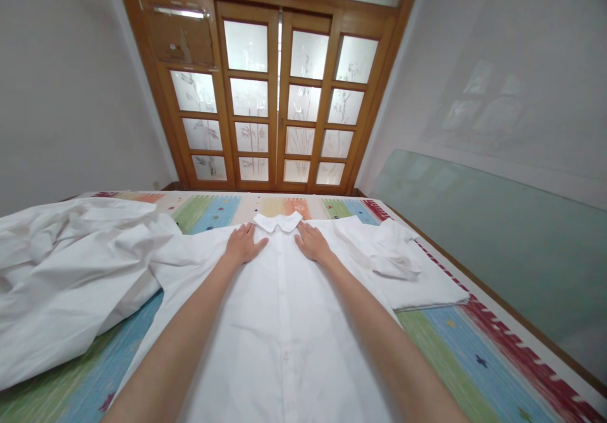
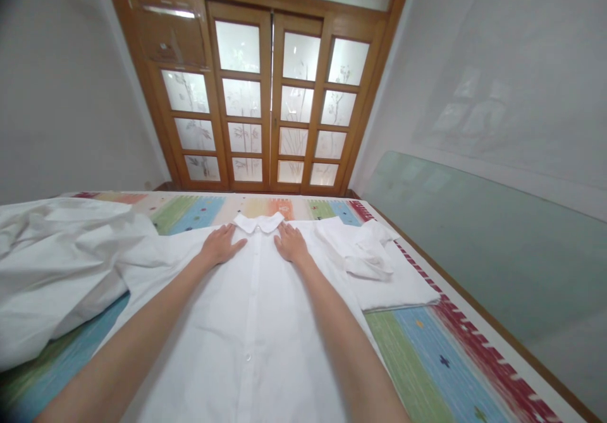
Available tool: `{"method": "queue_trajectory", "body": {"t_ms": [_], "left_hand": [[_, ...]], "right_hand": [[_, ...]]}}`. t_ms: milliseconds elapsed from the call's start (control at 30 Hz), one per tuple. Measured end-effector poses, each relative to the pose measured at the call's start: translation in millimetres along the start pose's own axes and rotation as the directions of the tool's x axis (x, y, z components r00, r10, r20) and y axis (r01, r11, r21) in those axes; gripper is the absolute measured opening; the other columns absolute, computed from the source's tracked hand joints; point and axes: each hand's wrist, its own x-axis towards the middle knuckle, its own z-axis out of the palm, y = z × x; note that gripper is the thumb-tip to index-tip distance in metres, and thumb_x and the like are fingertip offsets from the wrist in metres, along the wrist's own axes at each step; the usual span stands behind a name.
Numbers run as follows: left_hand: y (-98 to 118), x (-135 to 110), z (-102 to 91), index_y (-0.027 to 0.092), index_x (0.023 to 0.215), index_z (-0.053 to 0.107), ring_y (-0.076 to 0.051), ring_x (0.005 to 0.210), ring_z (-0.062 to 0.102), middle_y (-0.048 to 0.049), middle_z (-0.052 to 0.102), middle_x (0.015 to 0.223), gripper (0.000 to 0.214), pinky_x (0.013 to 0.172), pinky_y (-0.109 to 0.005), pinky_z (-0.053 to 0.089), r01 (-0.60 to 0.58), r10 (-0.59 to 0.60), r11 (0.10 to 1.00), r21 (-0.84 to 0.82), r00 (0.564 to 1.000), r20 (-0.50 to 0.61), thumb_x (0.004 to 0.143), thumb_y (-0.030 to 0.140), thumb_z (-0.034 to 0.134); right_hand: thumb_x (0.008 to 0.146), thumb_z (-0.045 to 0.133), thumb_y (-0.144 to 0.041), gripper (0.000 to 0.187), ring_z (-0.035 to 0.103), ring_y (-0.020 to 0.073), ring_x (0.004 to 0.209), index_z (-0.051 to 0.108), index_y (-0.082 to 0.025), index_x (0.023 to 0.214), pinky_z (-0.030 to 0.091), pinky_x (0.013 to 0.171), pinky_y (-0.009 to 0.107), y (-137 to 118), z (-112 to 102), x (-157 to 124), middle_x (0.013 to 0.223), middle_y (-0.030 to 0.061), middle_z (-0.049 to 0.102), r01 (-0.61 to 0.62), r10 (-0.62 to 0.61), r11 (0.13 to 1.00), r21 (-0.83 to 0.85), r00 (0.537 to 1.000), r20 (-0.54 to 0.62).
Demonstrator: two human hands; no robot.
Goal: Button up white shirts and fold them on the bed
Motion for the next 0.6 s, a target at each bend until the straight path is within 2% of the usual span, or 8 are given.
{"method": "queue_trajectory", "body": {"t_ms": [133, 233, 300, 367, 433, 600], "left_hand": [[2, 7, -0.5, 0.009, 0.140, 0.038, -0.032, 0.138, 0.034, -0.0200, 0.040, 0.148, 0.066, 0.110, -0.046, 0.026, 0.031, -0.031, 0.999, 0.009, 0.999, -0.026, 0.091, 0.053, 0.033], [4, 9, -0.8, 0.011, 0.132, 0.045, -0.031, 0.129, 0.046, -0.0189, 0.053, 0.137, 0.055, 0.105, -0.043, 0.033, 0.046, -0.045, 0.999, 0.007, 0.993, -0.105, 0.091, 0.047, 0.037], [4, 9, -0.7, 0.011, 0.124, 0.051, -0.029, 0.122, 0.051, -0.0182, 0.060, 0.127, 0.045, 0.103, -0.041, 0.036, 0.022, -0.020, 1.000, 0.011, 0.985, -0.170, 0.090, 0.038, 0.038], [3, 10, 0.1, 0.012, 0.122, 0.053, -0.028, 0.123, 0.050, -0.0179, 0.059, 0.126, 0.041, 0.105, -0.039, 0.034, -0.028, 0.034, 0.999, 0.031, 0.976, -0.213, 0.089, 0.031, 0.039], [2, 12, 1.8, 0.013, 0.124, 0.053, -0.029, 0.129, 0.044, -0.0168, 0.054, 0.134, 0.042, 0.109, -0.042, 0.030, -0.056, 0.066, 0.997, 0.054, 0.976, -0.206, 0.089, 0.029, 0.039], [0, 15, 5.9, 0.016, 0.132, 0.051, -0.034, 0.137, 0.034, -0.0129, 0.042, 0.148, 0.047, 0.109, -0.055, 0.026, -0.018, 0.023, 0.998, 0.067, 0.996, -0.088, 0.092, 0.032, 0.031]], "right_hand": [[0.098, 0.025, -0.038, 0.060, 0.021, 0.0235, 0.144, 0.027, -0.008, 0.150, 0.017, 0.114, 0.039, -1, 0, -2, 0.158, 0.0141, 0.019, -0.033, 0.032, 0.999, -0.031, 0.999, -0.015], [0.098, 0.025, -0.040, 0.061, 0.021, 0.0257, 0.144, 0.026, -0.010, 0.151, 0.017, 0.114, 0.042, -2, -1, -2, 0.158, 0.0128, 0.017, -0.053, 0.053, 0.998, -0.039, 0.999, 0.000], [0.097, 0.025, -0.040, 0.061, 0.021, 0.0257, 0.144, 0.026, -0.012, 0.151, 0.016, 0.114, 0.043, -2, -2, -1, 0.159, 0.0111, 0.017, -0.060, 0.060, 0.997, -0.039, 0.998, 0.010], [0.097, 0.025, -0.041, 0.061, 0.021, 0.0250, 0.144, 0.025, -0.014, 0.151, 0.015, 0.114, 0.043, -2, -3, 0, 0.159, 0.0101, 0.018, -0.067, 0.068, 0.997, -0.036, 0.998, 0.018], [0.097, 0.025, -0.042, 0.061, 0.019, 0.0242, 0.145, 0.025, -0.015, 0.152, 0.014, 0.115, 0.044, -2, -3, 0, 0.159, 0.0090, 0.018, -0.074, 0.074, 0.997, -0.026, 0.997, 0.027], [0.096, 0.026, -0.042, 0.063, 0.018, 0.0237, 0.145, 0.024, -0.014, 0.151, 0.014, 0.114, 0.046, -3, -4, 1, 0.159, 0.0084, 0.019, -0.088, 0.088, 0.996, -0.001, 0.996, 0.032]]}}
